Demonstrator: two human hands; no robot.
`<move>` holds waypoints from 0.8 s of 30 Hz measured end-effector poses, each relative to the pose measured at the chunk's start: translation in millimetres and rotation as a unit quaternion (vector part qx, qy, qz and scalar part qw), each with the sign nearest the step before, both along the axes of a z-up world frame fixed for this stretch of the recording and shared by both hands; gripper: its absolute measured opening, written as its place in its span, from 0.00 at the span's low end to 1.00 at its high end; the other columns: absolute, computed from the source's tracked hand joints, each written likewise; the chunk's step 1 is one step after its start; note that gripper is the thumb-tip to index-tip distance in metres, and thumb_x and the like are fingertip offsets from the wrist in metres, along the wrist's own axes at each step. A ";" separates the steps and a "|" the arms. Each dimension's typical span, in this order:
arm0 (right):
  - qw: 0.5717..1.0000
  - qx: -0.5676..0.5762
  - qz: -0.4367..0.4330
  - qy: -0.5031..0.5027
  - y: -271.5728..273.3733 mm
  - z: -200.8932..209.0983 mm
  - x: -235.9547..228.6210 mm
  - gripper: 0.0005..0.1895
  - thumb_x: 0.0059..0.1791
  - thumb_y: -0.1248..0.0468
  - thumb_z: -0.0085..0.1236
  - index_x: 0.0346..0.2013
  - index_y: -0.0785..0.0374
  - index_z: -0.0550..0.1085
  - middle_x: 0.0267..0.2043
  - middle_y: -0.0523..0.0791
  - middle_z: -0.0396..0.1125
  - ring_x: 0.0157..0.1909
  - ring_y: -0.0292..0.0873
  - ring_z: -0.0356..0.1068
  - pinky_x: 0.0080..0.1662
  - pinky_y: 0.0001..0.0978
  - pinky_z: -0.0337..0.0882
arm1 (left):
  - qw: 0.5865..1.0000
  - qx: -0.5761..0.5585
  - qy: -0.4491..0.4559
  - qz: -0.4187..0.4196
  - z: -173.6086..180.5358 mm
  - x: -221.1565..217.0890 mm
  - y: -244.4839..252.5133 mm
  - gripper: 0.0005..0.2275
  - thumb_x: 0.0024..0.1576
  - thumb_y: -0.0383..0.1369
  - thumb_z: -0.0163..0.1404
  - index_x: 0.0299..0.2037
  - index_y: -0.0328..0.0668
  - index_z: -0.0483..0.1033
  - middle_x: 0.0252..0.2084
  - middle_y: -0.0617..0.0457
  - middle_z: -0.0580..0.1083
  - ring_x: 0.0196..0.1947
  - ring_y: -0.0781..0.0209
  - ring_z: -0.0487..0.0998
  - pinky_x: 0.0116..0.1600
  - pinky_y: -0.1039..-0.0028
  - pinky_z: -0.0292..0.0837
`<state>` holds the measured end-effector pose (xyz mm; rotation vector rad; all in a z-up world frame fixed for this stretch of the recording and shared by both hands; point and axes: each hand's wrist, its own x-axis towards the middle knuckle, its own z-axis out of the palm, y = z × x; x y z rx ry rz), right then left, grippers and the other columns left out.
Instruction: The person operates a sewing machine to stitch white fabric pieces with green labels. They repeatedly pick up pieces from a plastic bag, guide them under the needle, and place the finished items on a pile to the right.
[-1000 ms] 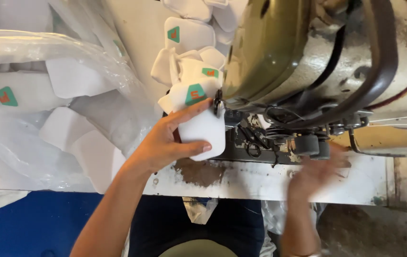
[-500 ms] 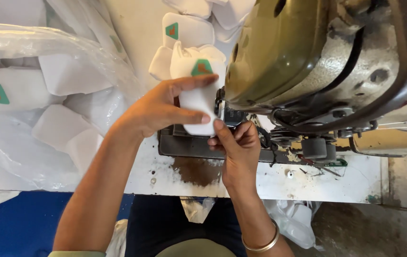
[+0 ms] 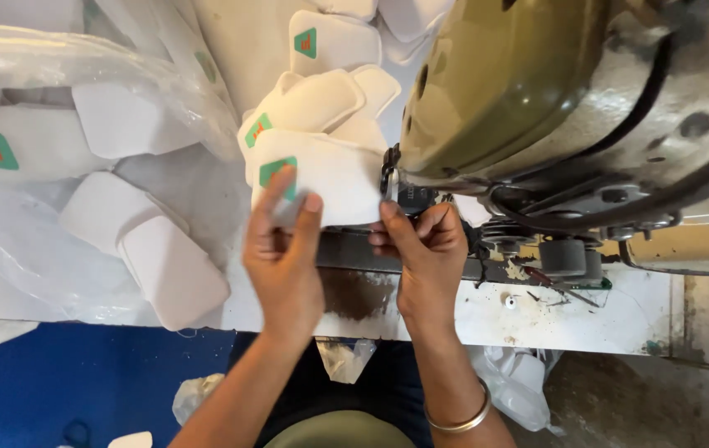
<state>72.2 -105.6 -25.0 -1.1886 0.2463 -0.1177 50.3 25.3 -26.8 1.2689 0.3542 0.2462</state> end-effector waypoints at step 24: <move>0.952 -0.288 -0.095 -0.040 -134.5 -10.8 -32.6 0.10 0.52 0.70 0.71 0.40 0.60 0.75 0.29 0.46 0.69 0.32 0.38 0.71 0.37 0.27 0.75 | 0.986 -0.094 0.002 -0.138 1.3 -2.4 -11.3 0.19 0.61 0.27 0.57 0.63 0.41 0.75 0.36 0.58 0.67 0.23 0.82 0.56 0.26 0.87 0.48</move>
